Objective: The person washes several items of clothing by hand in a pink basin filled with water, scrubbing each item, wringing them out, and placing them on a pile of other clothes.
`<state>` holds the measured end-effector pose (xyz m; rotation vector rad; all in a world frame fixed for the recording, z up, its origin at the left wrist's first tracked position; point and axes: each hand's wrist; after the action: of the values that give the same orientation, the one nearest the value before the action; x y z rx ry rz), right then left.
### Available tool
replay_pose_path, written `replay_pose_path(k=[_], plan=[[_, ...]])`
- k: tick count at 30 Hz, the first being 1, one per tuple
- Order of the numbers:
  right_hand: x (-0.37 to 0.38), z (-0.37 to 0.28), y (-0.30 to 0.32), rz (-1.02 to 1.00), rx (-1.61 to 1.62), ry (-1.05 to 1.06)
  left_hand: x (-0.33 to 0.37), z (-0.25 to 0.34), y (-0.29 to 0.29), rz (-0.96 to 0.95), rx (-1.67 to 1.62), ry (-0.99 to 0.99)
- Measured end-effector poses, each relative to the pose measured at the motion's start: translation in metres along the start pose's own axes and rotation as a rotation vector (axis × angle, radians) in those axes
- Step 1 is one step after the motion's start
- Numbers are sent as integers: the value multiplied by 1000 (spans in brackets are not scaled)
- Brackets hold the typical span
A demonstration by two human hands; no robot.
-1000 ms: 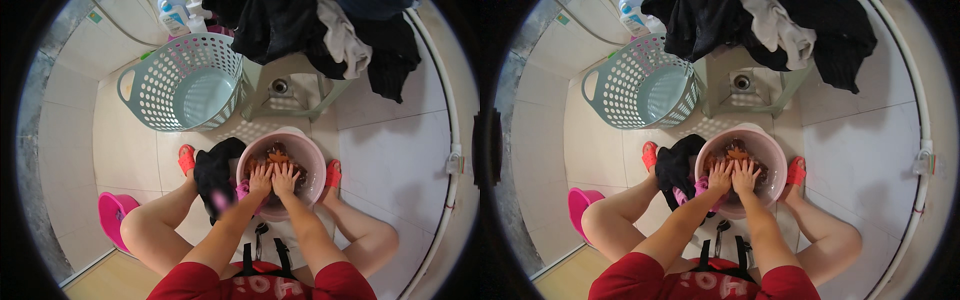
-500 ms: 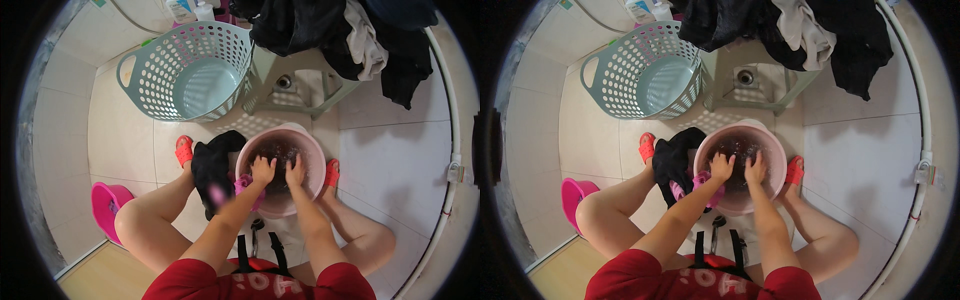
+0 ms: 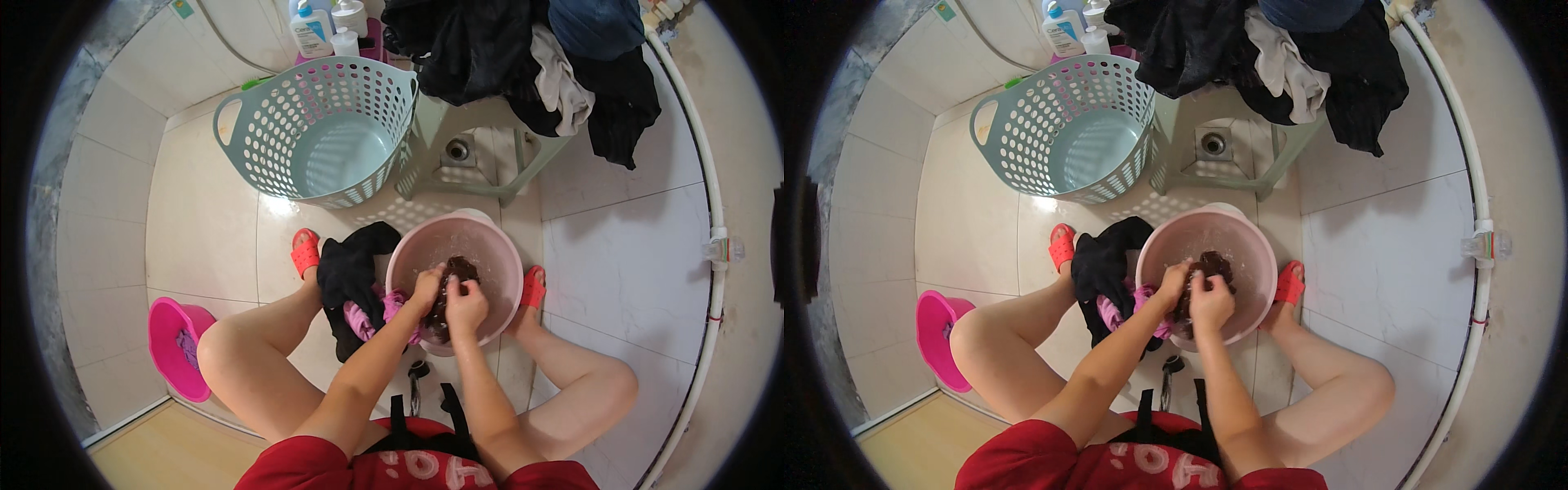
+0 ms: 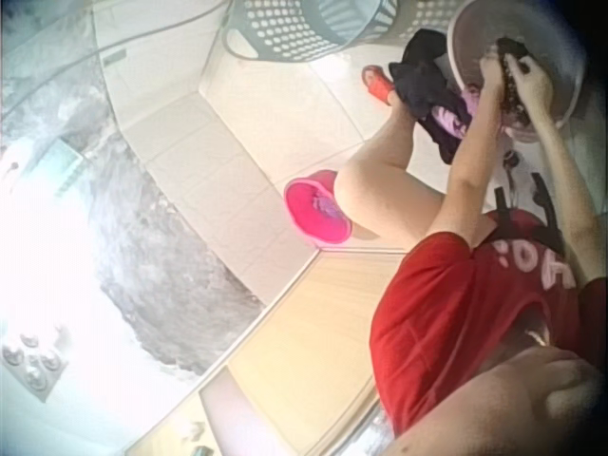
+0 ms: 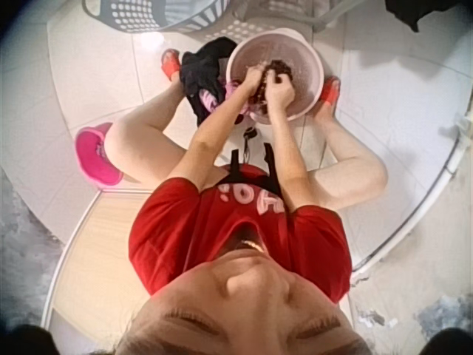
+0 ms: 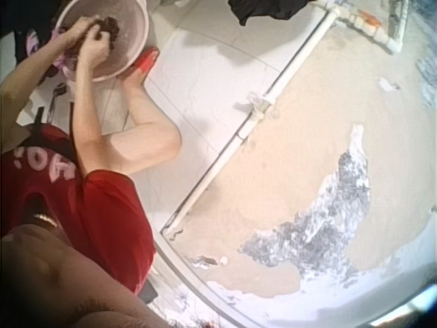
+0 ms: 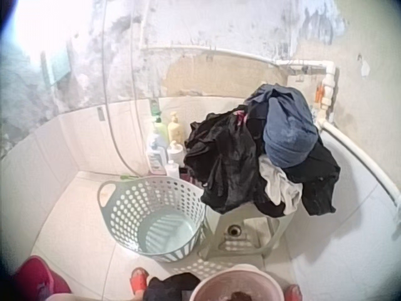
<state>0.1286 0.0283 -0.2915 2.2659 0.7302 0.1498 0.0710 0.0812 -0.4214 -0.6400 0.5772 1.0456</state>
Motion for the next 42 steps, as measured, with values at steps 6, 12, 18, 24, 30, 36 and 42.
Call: replay_pose_path(k=[6, 12, 18, 24, 30, 36, 42], plan=[[70, 73, 15, 77, -240, 2, -66, 126, -15, -97, 1480, -154], [21, 99, -42, -173, -555, 291, -32, 15, -1, 193, 1917, -580], [50, 121, -78, -668, -673, 316, 8, -3, 8, -87, 1973, -399], [131, 114, -63, -708, -408, 403, 33, 24, -13, 58, 1534, -235], [60, 98, -79, -288, -403, 50, 28, 28, 5, 428, 855, -44], [41, 93, -86, -191, 348, -172, 35, 5, -10, 219, 191, 34], [-42, -28, -13, -286, 163, 127, 39, -11, 33, 251, -42, 217]])
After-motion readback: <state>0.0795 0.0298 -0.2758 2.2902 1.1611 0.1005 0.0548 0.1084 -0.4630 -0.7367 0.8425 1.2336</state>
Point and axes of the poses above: each hand's wrist, its own x-axis towards the middle knuckle, its own y-axis out of the back of the hand, z = x × y, and after that the axes turned 6 degrees about x, right-handed
